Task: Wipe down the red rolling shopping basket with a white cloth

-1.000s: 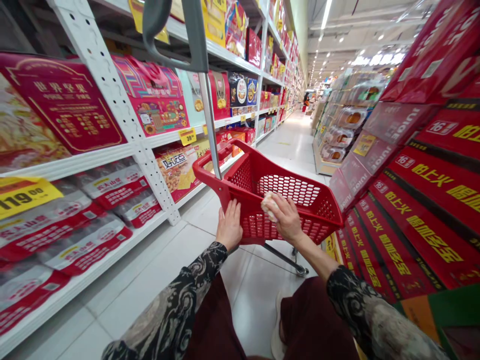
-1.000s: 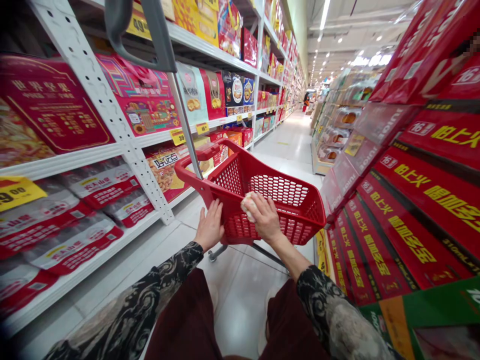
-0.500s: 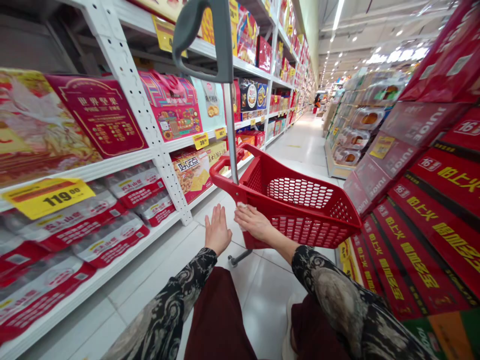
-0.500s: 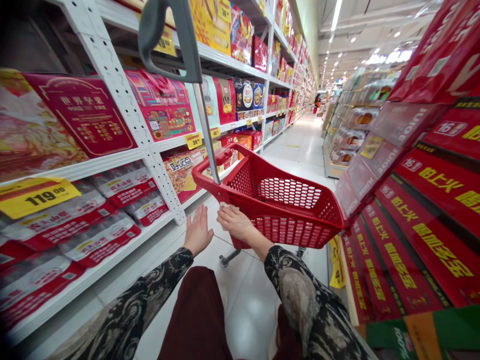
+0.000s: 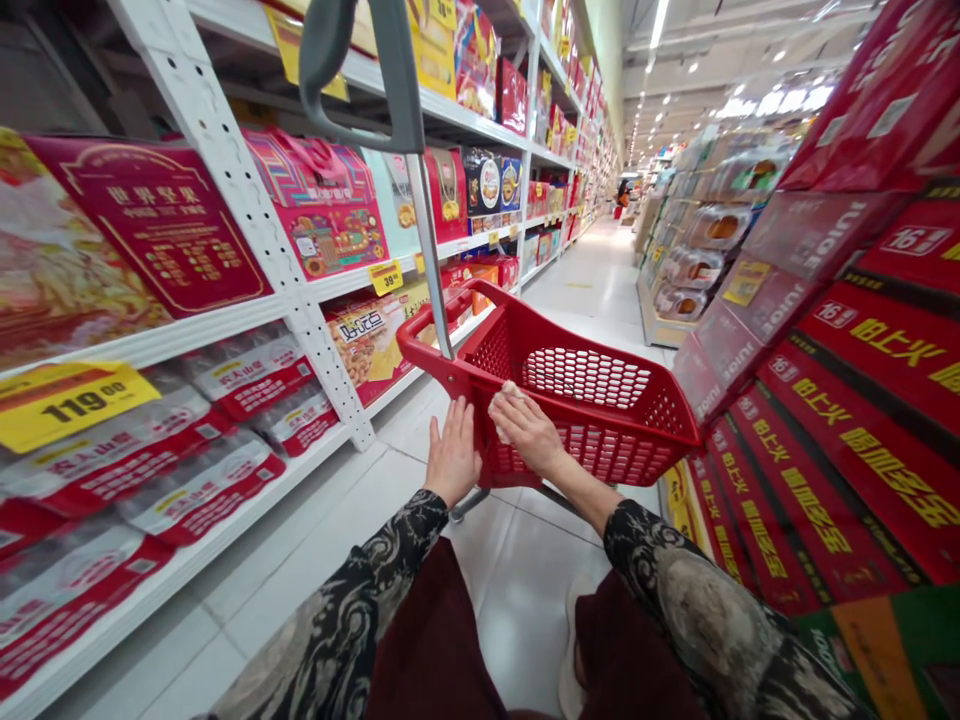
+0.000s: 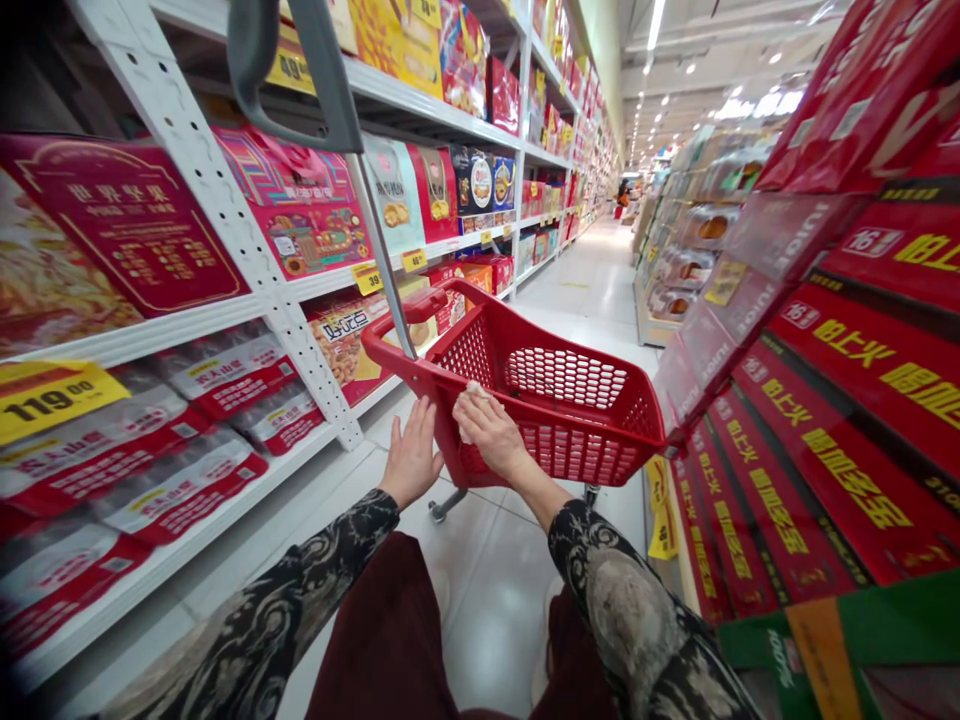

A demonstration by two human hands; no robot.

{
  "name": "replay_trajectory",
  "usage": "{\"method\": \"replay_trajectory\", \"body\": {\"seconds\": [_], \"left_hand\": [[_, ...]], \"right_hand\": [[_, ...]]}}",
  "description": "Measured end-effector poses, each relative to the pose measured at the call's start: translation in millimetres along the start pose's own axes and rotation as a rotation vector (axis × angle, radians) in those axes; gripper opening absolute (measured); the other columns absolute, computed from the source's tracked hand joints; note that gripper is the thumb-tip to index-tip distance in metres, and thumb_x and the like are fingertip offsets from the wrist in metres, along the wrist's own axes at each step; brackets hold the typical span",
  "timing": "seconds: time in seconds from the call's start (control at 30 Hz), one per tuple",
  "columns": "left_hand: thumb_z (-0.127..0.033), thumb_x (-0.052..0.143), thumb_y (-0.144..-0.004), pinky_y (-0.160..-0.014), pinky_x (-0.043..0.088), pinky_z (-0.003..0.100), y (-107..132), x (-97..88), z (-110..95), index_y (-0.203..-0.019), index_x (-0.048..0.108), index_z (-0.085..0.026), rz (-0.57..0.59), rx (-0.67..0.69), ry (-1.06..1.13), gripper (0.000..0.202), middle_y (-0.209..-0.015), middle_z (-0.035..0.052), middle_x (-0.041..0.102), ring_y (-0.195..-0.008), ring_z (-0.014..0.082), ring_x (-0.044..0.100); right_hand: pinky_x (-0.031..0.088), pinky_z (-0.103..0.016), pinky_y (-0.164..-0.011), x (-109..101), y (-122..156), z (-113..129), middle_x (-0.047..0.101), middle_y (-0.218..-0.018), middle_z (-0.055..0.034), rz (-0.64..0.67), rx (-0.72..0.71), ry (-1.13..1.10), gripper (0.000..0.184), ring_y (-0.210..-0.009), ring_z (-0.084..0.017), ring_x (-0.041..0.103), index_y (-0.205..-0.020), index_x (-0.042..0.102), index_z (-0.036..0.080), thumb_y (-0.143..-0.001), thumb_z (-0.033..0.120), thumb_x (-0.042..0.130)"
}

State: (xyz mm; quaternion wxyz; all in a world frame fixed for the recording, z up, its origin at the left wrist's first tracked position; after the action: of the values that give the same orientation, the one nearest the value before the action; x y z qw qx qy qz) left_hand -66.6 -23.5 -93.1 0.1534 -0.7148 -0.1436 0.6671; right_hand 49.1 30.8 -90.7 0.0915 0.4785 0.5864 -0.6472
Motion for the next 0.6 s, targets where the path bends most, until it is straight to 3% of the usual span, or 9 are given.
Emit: {"method": "replay_trajectory", "body": {"seconds": [0.13, 0.23, 0.37, 0.47, 0.6], "left_hand": [[-0.014, 0.042, -0.071, -0.11, 0.017, 0.051, -5.0, 2.2, -5.1, -0.138, 0.023, -0.005, 0.005, 0.034, -0.026, 0.07, -0.148, 0.0157, 0.02, -0.137, 0.0247, 0.017], [-0.013, 0.041, -0.071, -0.11, 0.015, 0.051, -24.1, -7.6, -11.9, -0.138, 0.024, -0.006, -0.014, 0.09, -0.053, 0.07, -0.149, 0.0141, 0.019, -0.138, 0.0236, 0.016], [-0.016, 0.043, -0.071, -0.11, 0.01, 0.052, -55.6, -22.5, -25.9, -0.137, 0.029, -0.008, 0.004, 0.18, -0.097, 0.068, -0.148, 0.013, 0.023, -0.137, 0.0249, 0.017], [-0.018, 0.043, -0.071, -0.109, 0.008, 0.056, -67.7, -22.2, -31.2, -0.133, 0.038, -0.008, 0.061, 0.201, -0.123, 0.063, -0.143, 0.0147, 0.033, -0.135, 0.0274, 0.022], [-0.019, 0.043, -0.071, -0.108, 0.008, 0.057, -69.8, -16.3, -32.7, -0.132, 0.039, -0.007, 0.076, 0.193, -0.138, 0.063, -0.142, 0.0162, 0.035, -0.135, 0.0282, 0.022]], "right_hand": [[0.031, -0.039, -0.106, -4.2, 11.3, 4.3, 0.054, -0.128, -0.007, -0.014, 0.007, -0.028, 0.036, -0.126, -0.02, 0.04, -0.123, 0.053, 0.019, -0.089, 0.014, 0.041], [0.028, -0.041, -0.106, -17.8, -8.6, -9.8, 0.049, -0.132, -0.0084, -0.084, 0.188, -0.018, 0.037, -0.13, -0.021, 0.034, -0.126, 0.05, 0.019, -0.09, 0.016, 0.04], [0.032, -0.04, -0.101, -23.9, -13.5, -31.5, 0.053, -0.128, -0.0102, -0.076, 0.346, -0.011, 0.036, -0.123, -0.021, 0.042, -0.124, 0.051, 0.016, -0.09, 0.015, 0.038], [0.033, -0.038, -0.099, -31.6, 23.1, -47.2, 0.055, -0.125, -0.0102, -0.08, 0.361, 0.022, 0.037, -0.118, -0.02, 0.047, -0.123, 0.051, 0.018, -0.089, 0.014, 0.037], [0.03, -0.04, -0.1, -54.8, 92.4, -79.0, 0.056, -0.123, -0.0102, -0.079, 0.483, 0.149, 0.039, -0.115, -0.019, 0.048, -0.122, 0.051, 0.018, -0.087, 0.011, 0.036]]}}
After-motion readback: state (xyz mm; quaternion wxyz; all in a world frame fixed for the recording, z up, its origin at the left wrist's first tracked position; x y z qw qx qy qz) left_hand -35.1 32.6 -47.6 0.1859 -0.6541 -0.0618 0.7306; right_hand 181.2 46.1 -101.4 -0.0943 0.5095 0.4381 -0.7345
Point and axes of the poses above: each hand's wrist, its own y-axis away from the middle knuckle, its own x-axis out of the palm, z = x × y, the point moved 6 cm from there along -y, towards the middle knuckle
